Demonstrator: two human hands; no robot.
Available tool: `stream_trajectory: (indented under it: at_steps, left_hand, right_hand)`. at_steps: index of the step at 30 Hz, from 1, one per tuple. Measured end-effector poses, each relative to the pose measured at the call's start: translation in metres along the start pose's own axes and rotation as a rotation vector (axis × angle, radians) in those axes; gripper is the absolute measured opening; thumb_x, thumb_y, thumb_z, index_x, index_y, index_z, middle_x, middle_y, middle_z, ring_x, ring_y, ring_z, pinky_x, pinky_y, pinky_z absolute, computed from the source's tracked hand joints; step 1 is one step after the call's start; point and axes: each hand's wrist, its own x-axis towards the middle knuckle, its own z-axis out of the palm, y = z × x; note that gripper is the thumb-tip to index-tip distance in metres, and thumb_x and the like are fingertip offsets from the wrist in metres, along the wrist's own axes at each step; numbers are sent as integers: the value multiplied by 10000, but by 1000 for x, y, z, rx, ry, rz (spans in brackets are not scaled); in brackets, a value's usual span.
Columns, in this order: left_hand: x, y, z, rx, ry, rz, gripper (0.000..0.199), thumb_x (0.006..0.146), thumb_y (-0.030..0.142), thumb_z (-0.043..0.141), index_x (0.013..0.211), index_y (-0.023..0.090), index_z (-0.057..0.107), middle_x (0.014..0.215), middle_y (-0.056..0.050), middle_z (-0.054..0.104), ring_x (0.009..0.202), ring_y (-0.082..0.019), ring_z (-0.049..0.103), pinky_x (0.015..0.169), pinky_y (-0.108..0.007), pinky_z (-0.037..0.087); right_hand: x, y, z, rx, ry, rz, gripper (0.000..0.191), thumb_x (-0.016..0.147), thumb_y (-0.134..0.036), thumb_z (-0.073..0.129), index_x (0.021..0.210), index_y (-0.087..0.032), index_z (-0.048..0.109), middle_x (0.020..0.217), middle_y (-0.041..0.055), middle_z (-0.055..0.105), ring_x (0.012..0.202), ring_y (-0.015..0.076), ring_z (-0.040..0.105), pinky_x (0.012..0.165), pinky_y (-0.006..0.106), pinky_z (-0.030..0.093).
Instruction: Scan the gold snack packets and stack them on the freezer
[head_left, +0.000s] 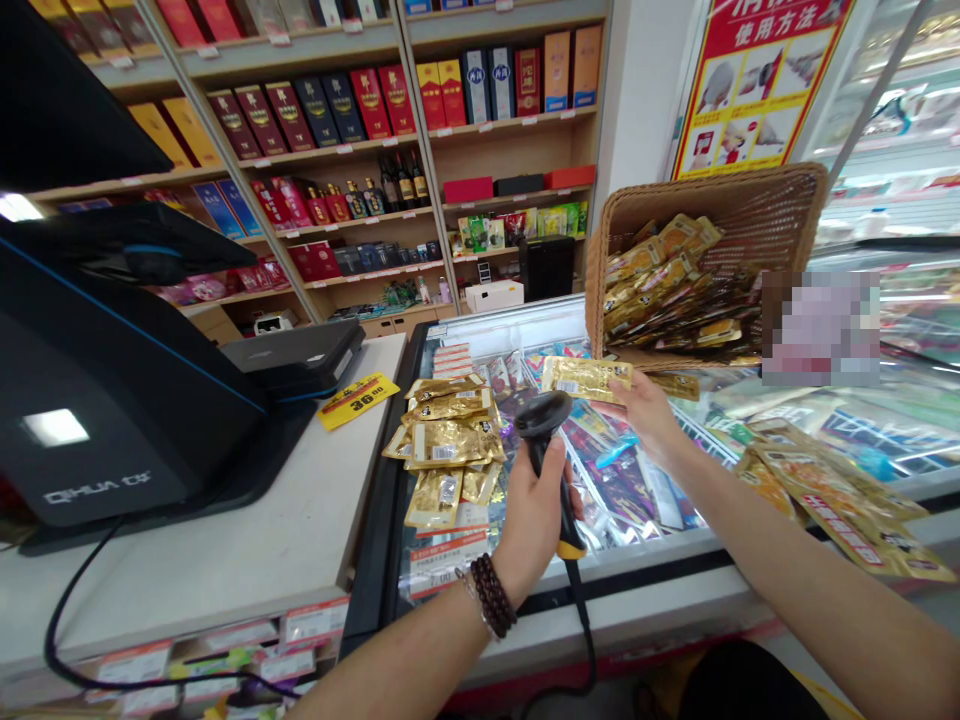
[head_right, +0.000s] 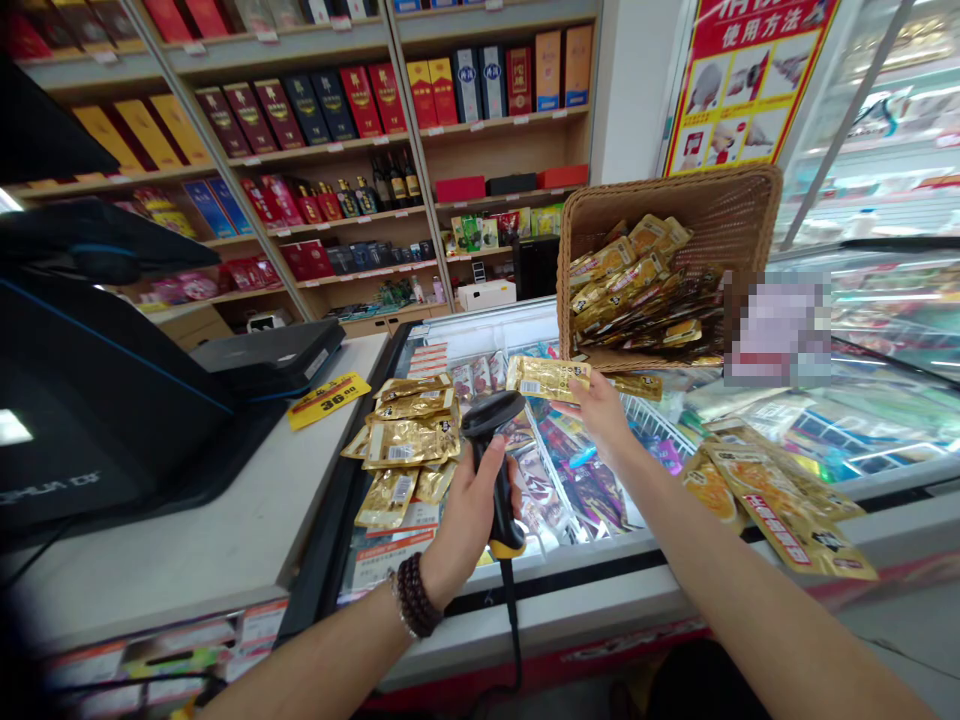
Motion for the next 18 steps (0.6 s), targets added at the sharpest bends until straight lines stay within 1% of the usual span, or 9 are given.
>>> stream_trajectory:
  at_steps: [6,10,12,15,18]
  left_hand:
    - [1,-2,-1,-8,-13,17,619,740,787,764,857,239,499,573,92,547,384,-82,500,384,-204,392]
    - [1,-3,-2,-13,-17,23,619,742,785,769,846,238,497,573,91,546,386,-81,504,382,-200,387]
    - [0,-2,-2,-14,-13,19,619,740,783,772,851,237,501,579,92,547,389,-79,501,382,-197,388]
    - [-2,1,-1,-19,-12,13,621,740,780,775,867,235,506,593,91,550,399,-75,502,388,-189,392]
    - [-5,2,0,-24,-31,18,628,748,787,767,877,232,505,622,81,570,410,-72,503,397,-191,404]
  right_hand:
    - [-4,-7,2,-10,-5,0,177,899,-324,710,1067,-275,685,1150,20,788,1055,238,798,936,493,684]
    - [-8,-15,4,-2,-50,19,219,880,-352,738,1079,-283,676,1148,14,792,1030,235,801,934,502,686]
    - [-10,-16,4,-5,-48,16,236,875,-371,747,1082,-286,671,1142,11,794,1015,230,800,934,500,688]
    - [-10,-15,4,-12,-16,22,250,861,-377,742,1085,-280,687,1130,16,799,1034,231,788,936,471,684]
    - [-9,-13,5,-49,-36,61,268,817,-394,775,1035,-254,704,1100,37,805,1075,250,769,943,430,664]
